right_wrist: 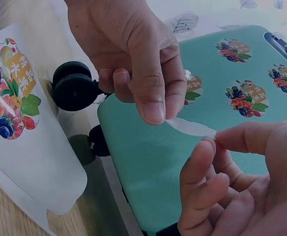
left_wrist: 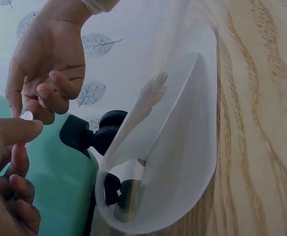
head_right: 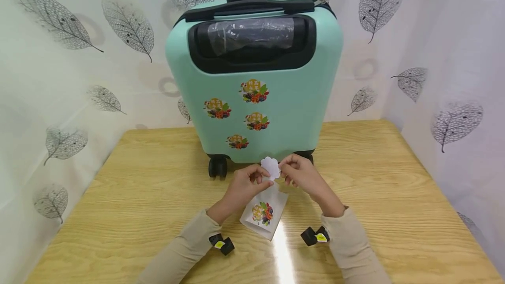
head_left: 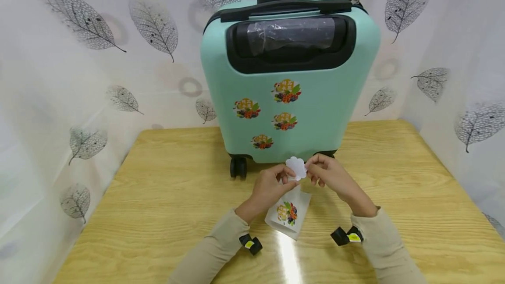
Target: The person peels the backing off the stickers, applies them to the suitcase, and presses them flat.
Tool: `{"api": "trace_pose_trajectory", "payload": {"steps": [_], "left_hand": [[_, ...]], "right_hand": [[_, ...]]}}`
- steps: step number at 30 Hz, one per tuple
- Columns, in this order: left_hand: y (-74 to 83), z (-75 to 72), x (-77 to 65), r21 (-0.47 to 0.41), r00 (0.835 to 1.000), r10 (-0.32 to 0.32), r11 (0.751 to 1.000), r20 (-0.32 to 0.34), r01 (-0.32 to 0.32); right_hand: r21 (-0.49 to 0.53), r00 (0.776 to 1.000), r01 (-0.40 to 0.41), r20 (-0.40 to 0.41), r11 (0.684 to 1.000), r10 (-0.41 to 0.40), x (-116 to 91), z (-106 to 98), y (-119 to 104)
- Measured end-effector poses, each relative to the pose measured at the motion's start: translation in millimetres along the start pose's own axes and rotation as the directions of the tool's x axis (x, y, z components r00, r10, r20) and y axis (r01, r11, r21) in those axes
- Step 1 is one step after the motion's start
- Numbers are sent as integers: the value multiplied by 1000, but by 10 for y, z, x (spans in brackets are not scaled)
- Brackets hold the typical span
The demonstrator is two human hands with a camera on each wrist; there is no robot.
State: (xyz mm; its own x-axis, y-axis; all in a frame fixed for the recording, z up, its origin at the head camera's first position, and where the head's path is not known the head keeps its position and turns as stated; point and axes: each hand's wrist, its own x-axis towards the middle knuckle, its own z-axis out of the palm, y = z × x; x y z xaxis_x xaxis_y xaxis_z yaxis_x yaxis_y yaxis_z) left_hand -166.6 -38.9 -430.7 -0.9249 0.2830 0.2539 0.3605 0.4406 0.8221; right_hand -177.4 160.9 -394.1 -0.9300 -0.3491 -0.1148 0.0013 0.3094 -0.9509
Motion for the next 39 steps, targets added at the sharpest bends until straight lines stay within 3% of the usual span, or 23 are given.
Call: {"api": "trace_pose_trajectory", "payload": {"steps": [5,9,13,18,22,30,39], "left_hand": [[-3,-6,8,28,999,21,999,-26,-20],[2,-24,8,1,999,16,1000,-32,-16],[-31,-47,20,-100,999,-21,995,-25,19],[-33,-97,48,-222,996,-94,971,-10,89],[-49,-128,61,-293,988,-156,944,6,151],[-52,-180,76,-390,975,-219,894,47,219],[-17,-214,89,-564,944,-317,765,90,311]], "right_hand": [[12,1000,-6,10,1000,6,-2,10,-14],[19,1000,-12,11,1000,12,-5,18,-17],[25,1000,-10,12,1000,9,-11,15,-20],[16,1000,-1,16,1000,1,-4,4,-20],[3,1000,-4,15,1000,3,-4,-7,-18],[10,1000,-1,-1,1000,1,-6,-22,-4],[-14,1000,-30,-10,999,29,19,-2,34]]}}
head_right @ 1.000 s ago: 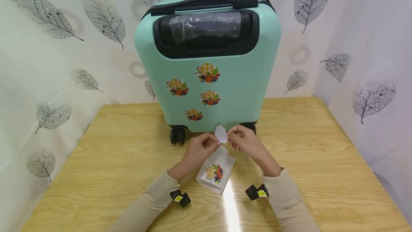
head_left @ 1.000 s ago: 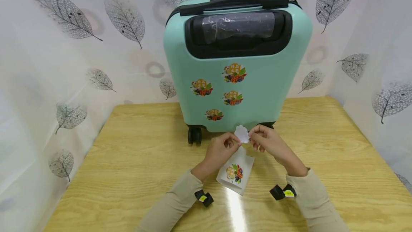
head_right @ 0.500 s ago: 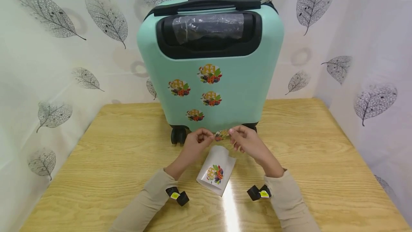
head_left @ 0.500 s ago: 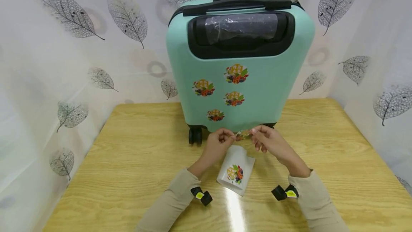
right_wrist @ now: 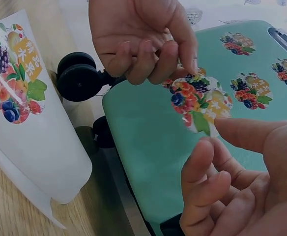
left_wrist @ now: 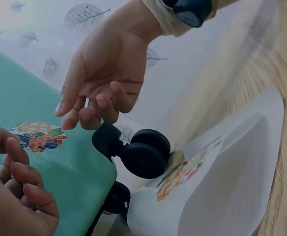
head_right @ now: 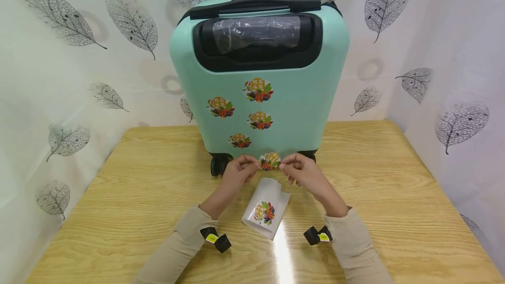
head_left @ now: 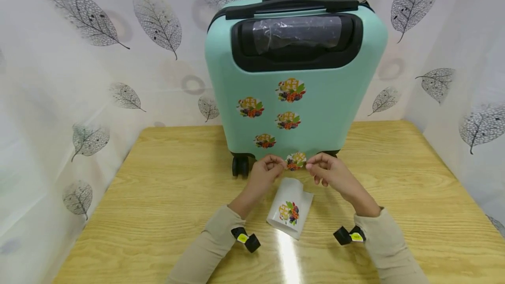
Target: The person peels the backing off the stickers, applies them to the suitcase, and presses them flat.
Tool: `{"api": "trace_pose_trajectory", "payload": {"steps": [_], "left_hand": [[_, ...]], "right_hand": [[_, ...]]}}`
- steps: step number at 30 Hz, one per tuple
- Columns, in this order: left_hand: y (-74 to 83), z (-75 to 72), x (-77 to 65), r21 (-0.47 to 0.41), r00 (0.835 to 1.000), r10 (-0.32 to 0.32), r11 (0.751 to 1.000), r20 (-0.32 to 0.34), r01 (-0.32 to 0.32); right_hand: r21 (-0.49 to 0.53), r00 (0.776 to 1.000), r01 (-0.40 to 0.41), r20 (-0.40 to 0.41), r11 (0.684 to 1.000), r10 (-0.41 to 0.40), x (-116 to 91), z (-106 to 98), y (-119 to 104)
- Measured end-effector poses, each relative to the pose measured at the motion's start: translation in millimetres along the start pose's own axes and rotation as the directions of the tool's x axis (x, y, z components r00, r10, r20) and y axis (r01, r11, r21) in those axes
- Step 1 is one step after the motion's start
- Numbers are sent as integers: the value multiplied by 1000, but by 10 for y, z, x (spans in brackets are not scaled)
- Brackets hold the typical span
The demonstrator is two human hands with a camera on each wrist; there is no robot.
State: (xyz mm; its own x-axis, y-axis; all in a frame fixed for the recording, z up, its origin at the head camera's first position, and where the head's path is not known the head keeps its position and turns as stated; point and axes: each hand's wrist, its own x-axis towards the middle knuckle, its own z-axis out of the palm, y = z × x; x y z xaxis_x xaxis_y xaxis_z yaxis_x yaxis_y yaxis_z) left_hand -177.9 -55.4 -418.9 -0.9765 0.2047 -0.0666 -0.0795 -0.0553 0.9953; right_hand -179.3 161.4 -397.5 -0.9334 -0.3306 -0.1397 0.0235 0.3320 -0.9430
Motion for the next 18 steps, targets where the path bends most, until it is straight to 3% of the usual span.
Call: {"api": "trace_pose_trajectory", "payload": {"steps": [8,18], "left_hand": [[44,13,-18,-120,999,-36,992,17,38],[76,25,-55,-138,997,-56,989,47,62]], "right_hand": [[-1,1000,11,7,1000,-11,-1,24,14],[10,1000,27,3,1000,-27,27,64,29]]}}
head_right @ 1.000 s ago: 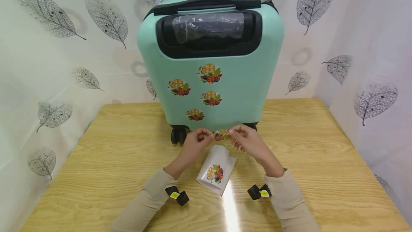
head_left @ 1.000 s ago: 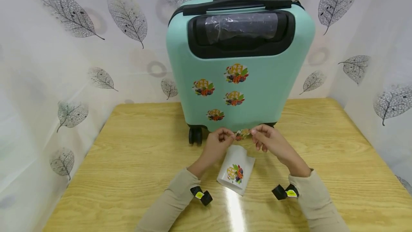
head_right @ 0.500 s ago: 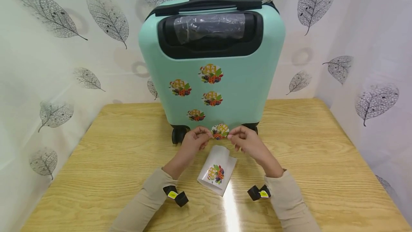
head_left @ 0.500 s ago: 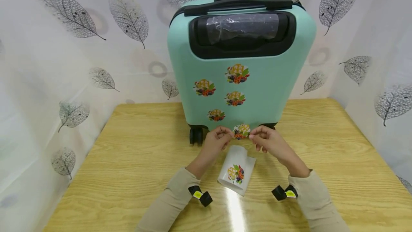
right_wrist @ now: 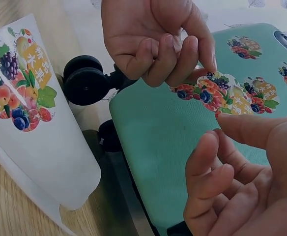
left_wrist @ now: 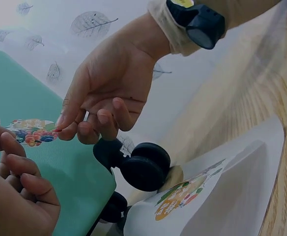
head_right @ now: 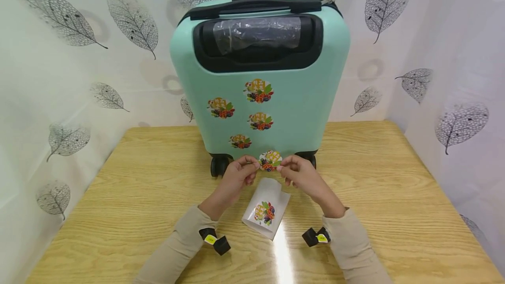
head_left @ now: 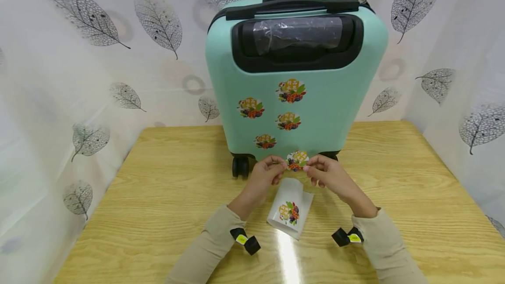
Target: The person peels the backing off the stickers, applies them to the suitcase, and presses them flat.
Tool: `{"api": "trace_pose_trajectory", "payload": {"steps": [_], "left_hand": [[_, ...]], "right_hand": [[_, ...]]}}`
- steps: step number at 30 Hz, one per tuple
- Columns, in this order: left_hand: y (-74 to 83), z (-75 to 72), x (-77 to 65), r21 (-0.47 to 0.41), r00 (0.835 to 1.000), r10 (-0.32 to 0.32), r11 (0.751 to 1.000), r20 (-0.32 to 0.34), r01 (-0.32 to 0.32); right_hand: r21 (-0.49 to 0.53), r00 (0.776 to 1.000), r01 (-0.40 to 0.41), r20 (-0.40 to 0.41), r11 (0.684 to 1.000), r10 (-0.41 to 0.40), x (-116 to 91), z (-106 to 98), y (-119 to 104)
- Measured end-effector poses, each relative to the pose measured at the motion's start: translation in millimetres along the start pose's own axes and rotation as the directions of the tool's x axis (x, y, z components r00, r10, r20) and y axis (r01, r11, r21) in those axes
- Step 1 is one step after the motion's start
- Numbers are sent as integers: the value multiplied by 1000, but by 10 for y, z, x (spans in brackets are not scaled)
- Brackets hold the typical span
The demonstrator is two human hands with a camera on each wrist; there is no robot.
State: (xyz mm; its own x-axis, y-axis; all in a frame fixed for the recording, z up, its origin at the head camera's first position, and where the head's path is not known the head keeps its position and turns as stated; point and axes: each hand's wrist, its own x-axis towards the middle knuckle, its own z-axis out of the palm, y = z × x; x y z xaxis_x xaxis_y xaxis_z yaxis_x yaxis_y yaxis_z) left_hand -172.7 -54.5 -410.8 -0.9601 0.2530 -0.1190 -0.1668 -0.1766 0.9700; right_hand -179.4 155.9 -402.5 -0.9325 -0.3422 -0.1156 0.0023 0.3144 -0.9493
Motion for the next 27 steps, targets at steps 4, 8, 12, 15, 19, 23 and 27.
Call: {"api": "trace_pose_trajectory", "payload": {"steps": [4,8,12,15,19,23,27], "left_hand": [[-6,1,2,2,1000,-11,1000,-6,11],[-10,-8,17,29,1000,-5,1000,-20,6],[-1,-42,29,65,999,19,998,-27,-17],[19,-83,39,60,998,43,997,-36,-41],[47,-135,43,69,997,78,995,-28,-76],[40,-145,33,128,994,104,986,12,-105],[24,-142,26,187,992,124,974,28,-127]], "right_hand": [[-8,1000,24,9,1000,-24,9,6,4],[-21,999,42,11,999,-42,3,-1,-11],[-28,999,51,18,998,-51,-12,-23,-26],[-30,998,61,24,998,-60,-27,-47,-28],[-35,997,72,37,997,-71,-47,-72,-31],[-37,996,62,61,997,-60,-59,-62,-36],[-33,995,58,83,998,-55,-51,-40,-23]]}}
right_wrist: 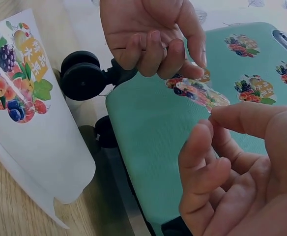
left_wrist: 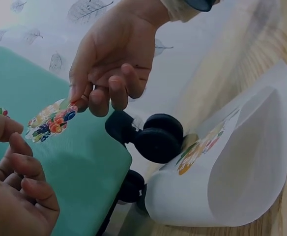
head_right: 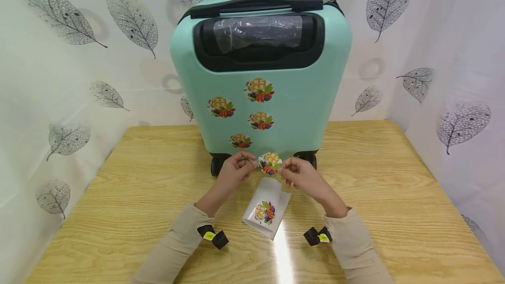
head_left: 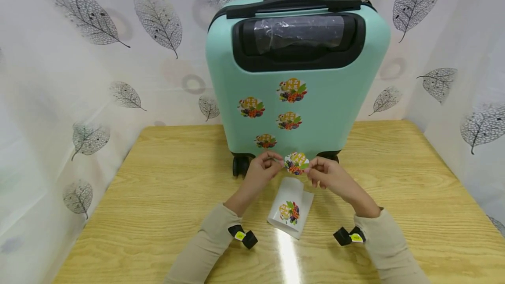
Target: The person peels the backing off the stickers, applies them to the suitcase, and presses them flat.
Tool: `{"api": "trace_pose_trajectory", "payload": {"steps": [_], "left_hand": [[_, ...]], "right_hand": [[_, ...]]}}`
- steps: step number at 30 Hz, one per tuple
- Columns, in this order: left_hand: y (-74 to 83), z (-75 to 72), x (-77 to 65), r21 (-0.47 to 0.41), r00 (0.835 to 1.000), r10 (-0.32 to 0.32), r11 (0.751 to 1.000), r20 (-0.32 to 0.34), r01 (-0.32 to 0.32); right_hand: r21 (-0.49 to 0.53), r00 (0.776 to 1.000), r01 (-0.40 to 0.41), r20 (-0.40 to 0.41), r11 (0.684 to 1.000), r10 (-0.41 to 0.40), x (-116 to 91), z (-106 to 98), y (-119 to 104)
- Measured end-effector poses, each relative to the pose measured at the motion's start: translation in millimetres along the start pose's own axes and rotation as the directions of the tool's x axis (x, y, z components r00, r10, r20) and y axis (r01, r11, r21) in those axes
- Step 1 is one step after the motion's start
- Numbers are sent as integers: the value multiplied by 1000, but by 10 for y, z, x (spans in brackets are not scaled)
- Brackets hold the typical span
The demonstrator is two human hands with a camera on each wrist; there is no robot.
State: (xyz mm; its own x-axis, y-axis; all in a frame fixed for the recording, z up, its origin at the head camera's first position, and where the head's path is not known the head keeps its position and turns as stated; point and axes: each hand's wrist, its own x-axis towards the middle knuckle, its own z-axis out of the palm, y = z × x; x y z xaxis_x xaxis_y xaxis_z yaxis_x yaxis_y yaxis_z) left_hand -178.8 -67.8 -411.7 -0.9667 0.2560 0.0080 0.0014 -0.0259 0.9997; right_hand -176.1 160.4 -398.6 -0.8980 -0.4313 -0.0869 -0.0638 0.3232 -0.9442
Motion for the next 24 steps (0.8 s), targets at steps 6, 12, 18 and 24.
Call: {"api": "trace_pose_trajectory", "payload": {"steps": [6,12,18,24], "left_hand": [[5,-7,0,51,1000,15,999,-11,-15],[-14,-4,0,75,1000,-14,997,-4,14],[-7,10,-11,89,1000,-16,996,-8,17],[3,37,7,61,1000,-25,998,8,24]], "right_hand": [[-20,999,-13,39,1000,14,2,7,-8],[-37,998,-24,62,999,26,0,0,-12],[-16,999,-2,46,1000,3,-16,-13,-39],[3,1000,8,25,1000,-8,-21,-56,-48]]}}
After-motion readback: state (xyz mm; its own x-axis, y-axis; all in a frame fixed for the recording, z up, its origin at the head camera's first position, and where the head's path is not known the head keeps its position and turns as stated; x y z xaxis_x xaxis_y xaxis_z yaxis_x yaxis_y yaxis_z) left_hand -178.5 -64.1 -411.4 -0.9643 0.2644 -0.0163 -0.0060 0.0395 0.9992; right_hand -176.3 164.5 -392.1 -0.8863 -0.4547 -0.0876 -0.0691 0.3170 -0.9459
